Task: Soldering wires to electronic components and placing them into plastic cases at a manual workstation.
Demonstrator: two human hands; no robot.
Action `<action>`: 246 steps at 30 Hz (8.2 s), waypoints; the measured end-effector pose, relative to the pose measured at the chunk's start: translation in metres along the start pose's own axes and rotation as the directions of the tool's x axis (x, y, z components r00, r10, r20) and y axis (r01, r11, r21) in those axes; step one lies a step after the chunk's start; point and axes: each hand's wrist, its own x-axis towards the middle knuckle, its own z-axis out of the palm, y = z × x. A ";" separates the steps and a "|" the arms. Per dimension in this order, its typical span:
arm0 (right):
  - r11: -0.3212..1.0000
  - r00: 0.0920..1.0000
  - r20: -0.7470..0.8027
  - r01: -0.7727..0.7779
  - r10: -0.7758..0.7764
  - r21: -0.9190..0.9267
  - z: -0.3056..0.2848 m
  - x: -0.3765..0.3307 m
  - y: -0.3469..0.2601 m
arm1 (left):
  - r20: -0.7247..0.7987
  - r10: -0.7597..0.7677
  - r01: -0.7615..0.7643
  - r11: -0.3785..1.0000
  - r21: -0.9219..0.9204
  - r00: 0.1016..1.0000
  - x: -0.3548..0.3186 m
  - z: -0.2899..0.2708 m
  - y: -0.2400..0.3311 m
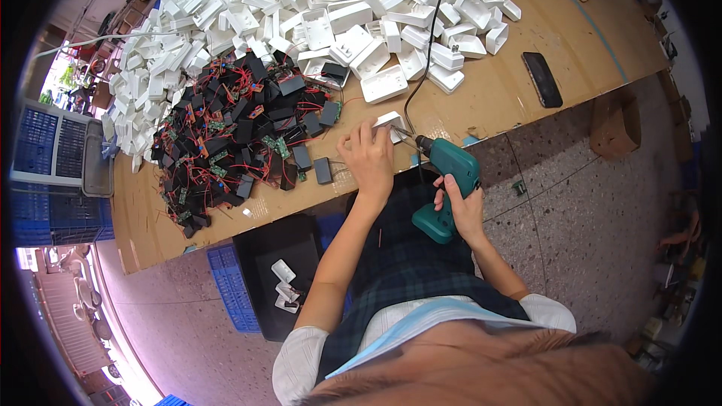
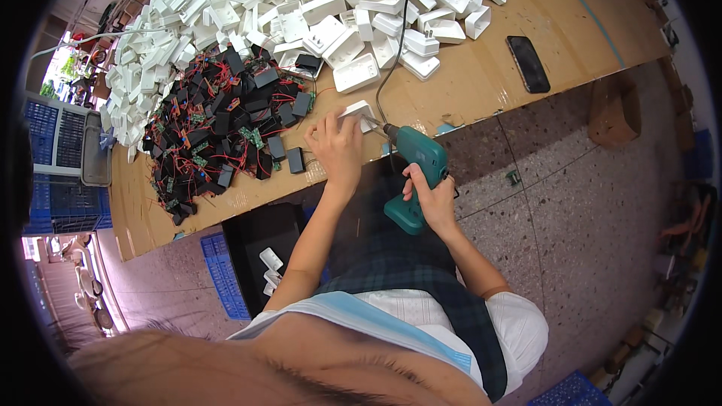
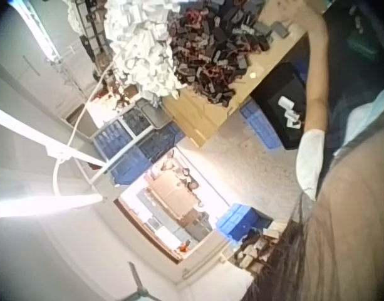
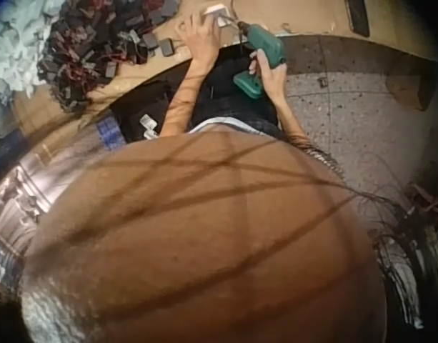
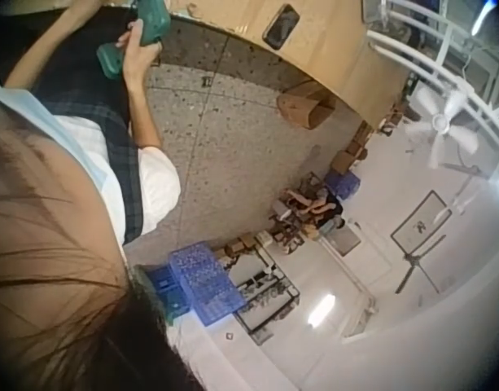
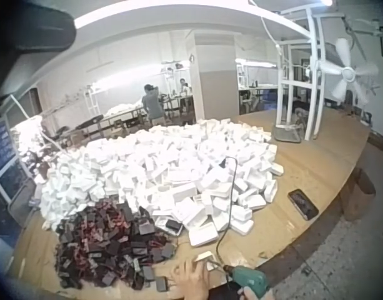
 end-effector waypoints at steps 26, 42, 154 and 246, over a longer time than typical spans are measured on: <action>0.971 0.979 -0.056 0.201 -0.196 0.127 -0.043 -0.014 -0.011 | 0.015 0.014 -0.014 1.000 0.025 1.000 0.001 -0.001 0.001; 0.707 0.528 -0.472 0.573 -0.706 -0.415 -0.092 0.180 -0.030 | 0.052 -0.008 0.014 0.995 -0.101 0.999 -0.004 -0.018 0.005; 0.674 0.679 -0.188 0.577 -0.710 -0.461 0.022 0.104 0.017 | 0.054 -0.015 0.033 0.936 -0.351 0.998 -0.002 -0.021 -0.025; 0.980 0.980 0.024 0.196 -0.195 -0.035 0.016 0.008 0.020 | -0.167 0.082 -0.096 0.992 -0.077 0.983 0.017 0.020 -0.021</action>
